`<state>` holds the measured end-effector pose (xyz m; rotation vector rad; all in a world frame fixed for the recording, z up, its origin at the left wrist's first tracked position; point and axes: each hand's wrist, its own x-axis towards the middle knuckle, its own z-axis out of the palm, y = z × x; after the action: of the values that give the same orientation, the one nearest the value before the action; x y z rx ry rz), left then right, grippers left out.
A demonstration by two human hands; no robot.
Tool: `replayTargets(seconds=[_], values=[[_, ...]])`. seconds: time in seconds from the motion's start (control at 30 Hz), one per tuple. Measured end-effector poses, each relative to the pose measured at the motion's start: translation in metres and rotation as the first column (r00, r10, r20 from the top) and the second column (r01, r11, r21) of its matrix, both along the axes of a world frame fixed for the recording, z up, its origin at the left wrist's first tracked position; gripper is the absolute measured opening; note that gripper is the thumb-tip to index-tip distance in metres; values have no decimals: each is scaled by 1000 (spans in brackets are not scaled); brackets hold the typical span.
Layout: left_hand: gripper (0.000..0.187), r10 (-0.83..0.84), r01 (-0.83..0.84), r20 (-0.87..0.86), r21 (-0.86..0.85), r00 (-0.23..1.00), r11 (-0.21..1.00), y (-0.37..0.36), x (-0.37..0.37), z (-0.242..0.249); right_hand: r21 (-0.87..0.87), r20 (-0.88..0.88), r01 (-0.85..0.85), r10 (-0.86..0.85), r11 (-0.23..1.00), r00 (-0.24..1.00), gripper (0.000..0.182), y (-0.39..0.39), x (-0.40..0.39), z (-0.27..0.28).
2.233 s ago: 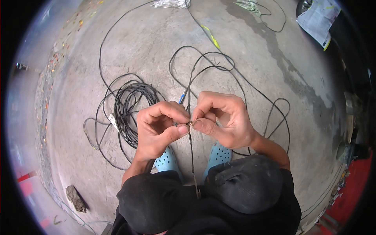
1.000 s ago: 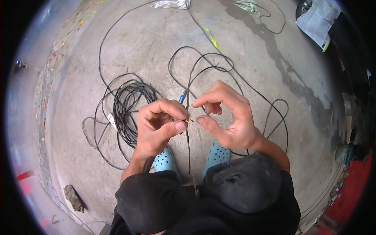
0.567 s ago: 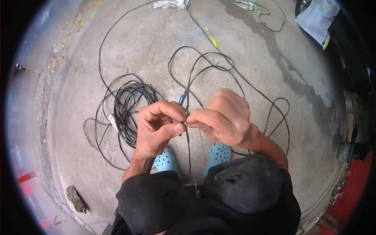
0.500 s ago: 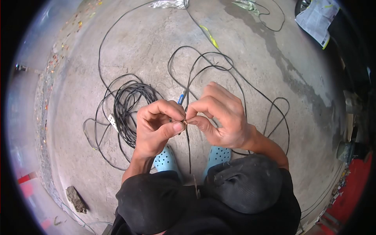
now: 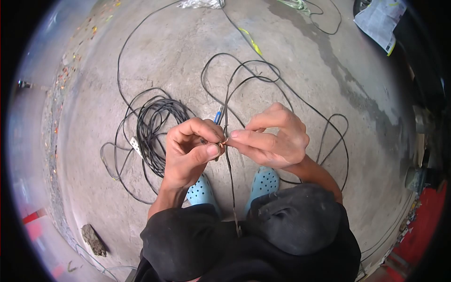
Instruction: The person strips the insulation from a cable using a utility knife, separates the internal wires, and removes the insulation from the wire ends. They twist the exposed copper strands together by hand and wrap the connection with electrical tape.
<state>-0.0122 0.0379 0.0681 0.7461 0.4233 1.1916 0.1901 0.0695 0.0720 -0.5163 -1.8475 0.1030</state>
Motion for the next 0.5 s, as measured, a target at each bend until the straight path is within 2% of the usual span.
replayTargets(seconds=[0.2,0.37,0.4,0.47,0.5], values=[[12,-45,48,64,-38,997,998,-1,3,0,284,122,133,-174,950,977,42,-1,8,1],[12,-72,80,97,-76,993,994,-2,5,2,279,200,149,-209,949,957,39,-6,10,10],[14,-61,65,45,-82,997,995,-3,6,4,292,203,149,-213,945,956,37,-5,9,11],[17,-43,37,-59,-93,997,995,-4,8,7,269,215,87,-148,959,965,28,-1,9,9],[15,-61,59,-16,-72,998,996,-3,8,5,258,219,56,-115,965,969,24,0,8,8]])
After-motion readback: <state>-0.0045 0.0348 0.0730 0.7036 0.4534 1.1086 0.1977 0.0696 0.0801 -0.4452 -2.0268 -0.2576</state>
